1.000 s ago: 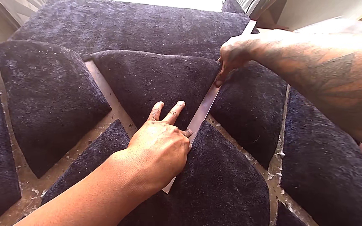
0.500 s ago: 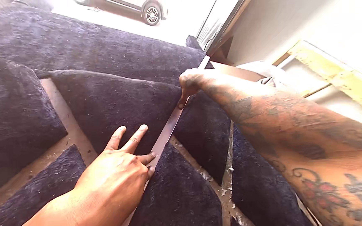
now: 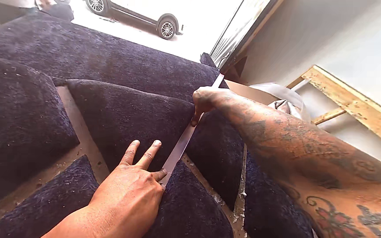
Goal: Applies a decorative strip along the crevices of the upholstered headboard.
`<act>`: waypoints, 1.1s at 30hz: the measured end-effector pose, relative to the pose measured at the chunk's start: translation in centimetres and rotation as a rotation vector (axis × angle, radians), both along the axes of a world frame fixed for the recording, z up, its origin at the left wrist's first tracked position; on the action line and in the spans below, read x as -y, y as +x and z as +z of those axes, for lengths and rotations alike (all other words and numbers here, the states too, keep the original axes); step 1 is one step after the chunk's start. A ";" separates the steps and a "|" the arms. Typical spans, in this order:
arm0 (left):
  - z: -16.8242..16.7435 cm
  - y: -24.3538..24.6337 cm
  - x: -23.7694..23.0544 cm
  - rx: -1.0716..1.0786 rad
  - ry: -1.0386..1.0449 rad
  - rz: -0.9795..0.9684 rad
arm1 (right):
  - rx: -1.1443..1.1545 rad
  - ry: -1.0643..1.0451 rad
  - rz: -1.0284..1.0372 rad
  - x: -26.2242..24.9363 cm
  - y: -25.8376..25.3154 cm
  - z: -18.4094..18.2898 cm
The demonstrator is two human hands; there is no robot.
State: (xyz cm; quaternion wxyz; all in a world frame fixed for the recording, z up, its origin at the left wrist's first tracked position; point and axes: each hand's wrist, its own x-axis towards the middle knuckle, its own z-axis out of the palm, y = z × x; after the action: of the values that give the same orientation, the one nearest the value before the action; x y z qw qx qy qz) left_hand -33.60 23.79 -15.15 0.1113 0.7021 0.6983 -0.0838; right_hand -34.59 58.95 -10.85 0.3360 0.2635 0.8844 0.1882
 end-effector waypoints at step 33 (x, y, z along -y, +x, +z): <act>3.0 0.7 -0.1 0.115 -0.170 0.030 | -0.451 -0.028 -0.066 1.5 7.1 -2.3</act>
State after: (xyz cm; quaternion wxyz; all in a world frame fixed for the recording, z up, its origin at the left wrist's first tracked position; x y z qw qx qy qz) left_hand -32.90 23.93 -12.11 0.2116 0.6833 0.6915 -0.1005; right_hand -27.47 57.41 -13.17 0.1394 0.3233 0.9305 0.1012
